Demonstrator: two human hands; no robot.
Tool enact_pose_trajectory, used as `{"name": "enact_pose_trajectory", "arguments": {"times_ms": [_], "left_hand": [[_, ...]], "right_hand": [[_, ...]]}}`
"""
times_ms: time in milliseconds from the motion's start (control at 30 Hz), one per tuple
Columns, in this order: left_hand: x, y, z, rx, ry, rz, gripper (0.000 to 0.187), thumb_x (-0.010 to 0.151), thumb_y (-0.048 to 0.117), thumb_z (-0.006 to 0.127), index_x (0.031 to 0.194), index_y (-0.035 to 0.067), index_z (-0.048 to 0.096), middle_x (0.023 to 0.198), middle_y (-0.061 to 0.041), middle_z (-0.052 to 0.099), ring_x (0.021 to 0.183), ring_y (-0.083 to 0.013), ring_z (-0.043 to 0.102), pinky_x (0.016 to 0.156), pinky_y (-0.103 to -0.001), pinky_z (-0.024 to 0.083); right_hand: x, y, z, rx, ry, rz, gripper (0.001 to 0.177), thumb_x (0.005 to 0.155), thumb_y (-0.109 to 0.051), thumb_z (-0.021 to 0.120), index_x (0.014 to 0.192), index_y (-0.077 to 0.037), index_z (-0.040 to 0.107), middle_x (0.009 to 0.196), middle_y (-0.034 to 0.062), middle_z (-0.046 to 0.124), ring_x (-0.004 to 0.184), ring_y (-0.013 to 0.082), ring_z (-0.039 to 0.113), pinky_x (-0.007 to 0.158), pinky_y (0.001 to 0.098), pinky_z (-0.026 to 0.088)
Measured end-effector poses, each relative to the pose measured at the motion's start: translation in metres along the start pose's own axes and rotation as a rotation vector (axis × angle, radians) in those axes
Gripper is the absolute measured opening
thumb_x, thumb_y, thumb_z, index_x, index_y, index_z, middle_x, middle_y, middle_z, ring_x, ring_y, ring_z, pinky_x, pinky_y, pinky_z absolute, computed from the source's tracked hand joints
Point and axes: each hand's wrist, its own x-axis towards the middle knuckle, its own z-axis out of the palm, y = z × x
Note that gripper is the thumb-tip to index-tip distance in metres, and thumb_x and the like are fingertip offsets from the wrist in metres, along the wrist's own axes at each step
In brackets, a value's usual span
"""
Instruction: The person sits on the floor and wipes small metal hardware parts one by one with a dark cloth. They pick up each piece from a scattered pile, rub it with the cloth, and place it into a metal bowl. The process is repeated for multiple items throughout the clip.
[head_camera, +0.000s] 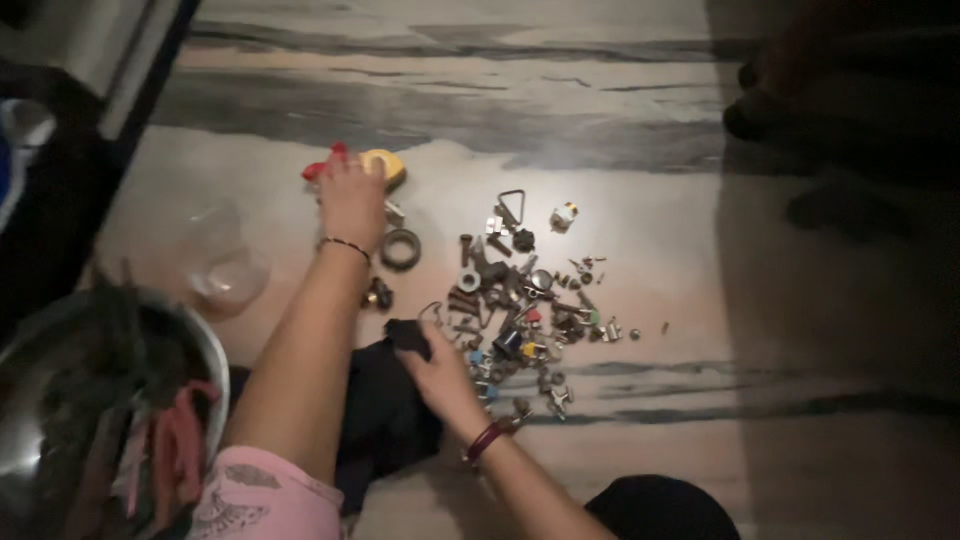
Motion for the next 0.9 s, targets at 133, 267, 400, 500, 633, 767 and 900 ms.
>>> {"name": "enact_pose_trajectory", "arguments": {"times_ms": [133, 267, 400, 500, 633, 767, 900], "left_hand": [[0.018, -0.016, 0.026, 0.059, -0.126, -0.122, 0.035, 0.085, 0.016, 0.065, 0.119, 0.012, 0.067, 0.126, -0.019, 0.063, 0.114, -0.0399, 0.057, 0.095, -0.056, 0.041], [0.014, -0.020, 0.038, 0.004, -0.183, -0.153, 0.030, 0.089, 0.015, 0.064, 0.118, 0.010, 0.069, 0.131, -0.018, 0.062, 0.117, -0.0417, 0.056, 0.097, -0.056, 0.041], [-0.002, -0.018, 0.030, 0.009, -0.082, -0.121, 0.034, 0.082, 0.013, 0.066, 0.116, 0.011, 0.070, 0.130, -0.016, 0.060, 0.113, -0.0390, 0.057, 0.097, -0.052, 0.044], [-0.016, -0.015, 0.011, -0.014, -0.101, -0.134, 0.031, 0.085, 0.010, 0.064, 0.115, 0.012, 0.069, 0.130, -0.013, 0.059, 0.109, -0.0383, 0.057, 0.089, -0.049, 0.049], [-0.041, -0.012, -0.021, -0.017, -0.084, -0.087, 0.024, 0.089, 0.008, 0.062, 0.110, 0.015, 0.069, 0.127, -0.009, 0.060, 0.103, -0.0355, 0.059, 0.084, -0.046, 0.053], [-0.055, -0.018, -0.045, -0.011, -0.072, 0.018, 0.009, 0.094, 0.017, 0.063, 0.102, 0.015, 0.067, 0.112, -0.006, 0.066, 0.097, -0.0348, 0.062, 0.076, -0.045, 0.053], [-0.071, -0.028, -0.071, 0.098, -0.086, 0.101, 0.015, 0.089, 0.010, 0.061, 0.102, 0.017, 0.064, 0.103, -0.003, 0.069, 0.093, -0.0275, 0.067, 0.076, -0.043, 0.053]], "right_hand": [[-0.001, -0.003, 0.001, 0.042, -0.015, 0.029, 0.033, 0.090, -0.016, 0.070, 0.119, -0.002, 0.061, 0.103, 0.0127, 0.074, 0.094, 0.0202, 0.070, 0.083, 0.0316, 0.055], [0.001, 0.000, 0.005, 0.145, -0.031, 0.009, 0.029, 0.091, -0.014, 0.069, 0.117, -0.001, 0.063, 0.102, 0.0116, 0.074, 0.093, 0.0186, 0.070, 0.083, 0.0305, 0.055], [0.002, 0.004, 0.007, 0.204, -0.046, -0.015, 0.027, 0.093, -0.013, 0.067, 0.116, -0.001, 0.063, 0.102, 0.0104, 0.074, 0.095, 0.0164, 0.069, 0.084, 0.0287, 0.054], [0.001, 0.003, 0.004, 0.107, -0.014, 0.017, 0.027, 0.092, -0.014, 0.068, 0.115, -0.002, 0.064, 0.099, 0.0093, 0.074, 0.093, 0.0161, 0.070, 0.082, 0.0285, 0.055], [0.001, -0.003, 0.003, 0.151, -0.024, -0.029, 0.028, 0.092, -0.014, 0.067, 0.117, -0.002, 0.063, 0.101, 0.0093, 0.074, 0.094, 0.0167, 0.069, 0.084, 0.0293, 0.055], [0.000, -0.004, 0.002, 0.089, -0.020, 0.040, 0.030, 0.091, -0.017, 0.068, 0.118, -0.003, 0.065, 0.102, 0.0089, 0.075, 0.094, 0.0170, 0.071, 0.083, 0.0295, 0.055], [0.000, -0.002, 0.002, 0.019, -0.029, 0.019, 0.031, 0.091, -0.019, 0.069, 0.118, -0.003, 0.065, 0.104, 0.0104, 0.075, 0.096, 0.0176, 0.071, 0.085, 0.0298, 0.054]]}}
